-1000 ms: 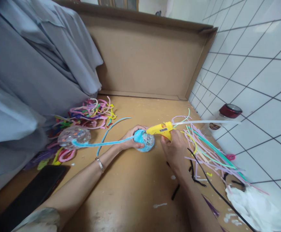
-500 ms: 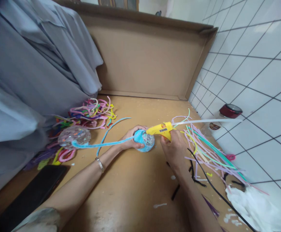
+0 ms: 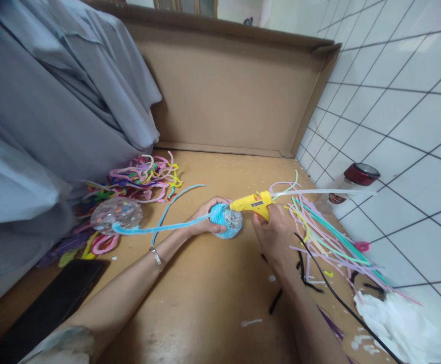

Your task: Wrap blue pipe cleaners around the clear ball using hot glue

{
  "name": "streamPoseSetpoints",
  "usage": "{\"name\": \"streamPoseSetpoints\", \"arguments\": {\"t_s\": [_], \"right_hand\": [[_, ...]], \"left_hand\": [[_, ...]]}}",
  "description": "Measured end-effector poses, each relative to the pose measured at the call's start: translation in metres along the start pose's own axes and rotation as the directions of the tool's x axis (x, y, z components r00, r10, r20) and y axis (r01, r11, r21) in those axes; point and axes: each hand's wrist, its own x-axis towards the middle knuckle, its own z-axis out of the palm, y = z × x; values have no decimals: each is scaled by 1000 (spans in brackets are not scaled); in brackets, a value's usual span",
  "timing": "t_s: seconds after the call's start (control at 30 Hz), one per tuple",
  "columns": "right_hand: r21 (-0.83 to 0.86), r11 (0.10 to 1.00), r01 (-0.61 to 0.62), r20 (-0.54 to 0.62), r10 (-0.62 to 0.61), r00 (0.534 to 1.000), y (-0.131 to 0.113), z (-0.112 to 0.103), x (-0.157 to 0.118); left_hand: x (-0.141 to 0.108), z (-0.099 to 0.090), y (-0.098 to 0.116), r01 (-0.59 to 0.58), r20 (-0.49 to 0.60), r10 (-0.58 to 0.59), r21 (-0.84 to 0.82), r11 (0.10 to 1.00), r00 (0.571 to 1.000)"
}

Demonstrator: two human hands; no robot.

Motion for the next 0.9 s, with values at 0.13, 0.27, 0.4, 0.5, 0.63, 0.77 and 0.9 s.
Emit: {"name": "streamPoseSetpoints", "arguments": {"t_s": [0.13, 0.27, 0.4, 0.5, 0.63, 0.77, 0.9], "right_hand": [[-2, 1000, -9, 21, 9, 1000, -1, -1, 0], [18, 1000, -18, 32, 17, 999, -1, -1, 0], [18, 1000, -22, 25, 21, 999, -1, -1, 0], [24, 1000, -14, 35, 14, 999, -2, -1, 0], [12, 1000, -4, 33, 4, 999, -2, -1, 0], [3, 1000, -12, 41, 11, 999, -2, -2, 0], [-6, 1000, -13, 56, 13, 998, -2, -3, 2]], "left_hand": [[0, 0, 0, 6, -10, -6, -5, 1000, 1000], [-1, 1, 4, 19, -11, -19, -2, 1000, 1000], [-1, 1, 5, 30, -14, -30, 11, 999, 999], [-1, 1, 3, 24, -14, -24, 12, 1000, 1000], [0, 1, 2, 11, -7, -11, 11, 1000, 1000], [0, 0, 3, 14, -9, -13, 15, 1000, 1000], [0, 0, 3, 18, -10, -18, 18, 1000, 1000]]}}
